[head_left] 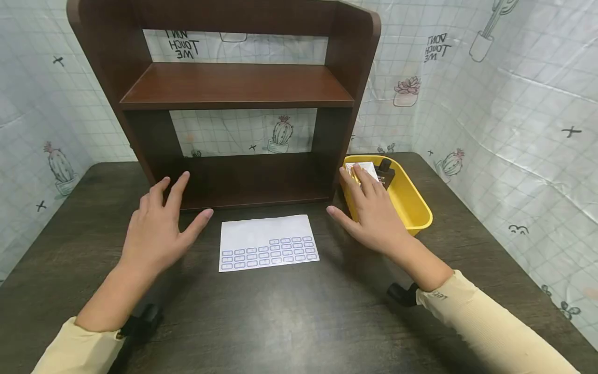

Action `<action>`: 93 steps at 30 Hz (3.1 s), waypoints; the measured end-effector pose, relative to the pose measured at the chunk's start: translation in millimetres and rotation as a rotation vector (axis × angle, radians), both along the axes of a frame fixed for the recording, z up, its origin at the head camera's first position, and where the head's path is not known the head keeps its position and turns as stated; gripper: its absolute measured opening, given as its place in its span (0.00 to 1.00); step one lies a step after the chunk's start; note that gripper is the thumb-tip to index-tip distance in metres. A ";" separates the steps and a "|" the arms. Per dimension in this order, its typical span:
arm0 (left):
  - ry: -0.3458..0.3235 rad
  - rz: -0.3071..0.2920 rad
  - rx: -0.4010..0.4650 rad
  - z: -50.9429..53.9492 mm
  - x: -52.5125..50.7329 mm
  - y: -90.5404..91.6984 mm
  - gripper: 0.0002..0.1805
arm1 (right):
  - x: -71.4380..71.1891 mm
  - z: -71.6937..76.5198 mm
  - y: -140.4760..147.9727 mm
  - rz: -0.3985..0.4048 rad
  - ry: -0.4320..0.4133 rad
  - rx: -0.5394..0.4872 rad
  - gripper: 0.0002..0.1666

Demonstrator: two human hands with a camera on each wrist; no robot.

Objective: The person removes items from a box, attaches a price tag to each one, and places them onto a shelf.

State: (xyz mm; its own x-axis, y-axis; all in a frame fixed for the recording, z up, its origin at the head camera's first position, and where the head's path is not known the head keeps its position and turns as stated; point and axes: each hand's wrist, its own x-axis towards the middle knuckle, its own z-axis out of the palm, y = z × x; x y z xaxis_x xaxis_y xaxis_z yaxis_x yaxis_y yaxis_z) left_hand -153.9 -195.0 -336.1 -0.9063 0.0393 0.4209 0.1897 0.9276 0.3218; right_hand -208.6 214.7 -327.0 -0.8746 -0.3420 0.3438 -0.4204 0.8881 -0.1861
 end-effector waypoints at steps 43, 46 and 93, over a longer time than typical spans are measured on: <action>0.185 0.109 0.446 0.0 -64.7 -56.1 0.21 | -62.3 6.1 81.4 -0.249 -0.722 -0.504 0.32; 0.175 0.113 0.437 -0.3 -64.5 -56.1 0.21 | -59.1 7.0 85.3 -0.238 -0.680 -0.599 0.33; -0.470 -0.332 -0.062 3.3 -51.3 41.4 0.26 | 29.1 -8.7 -41.1 0.090 -0.927 -0.939 0.31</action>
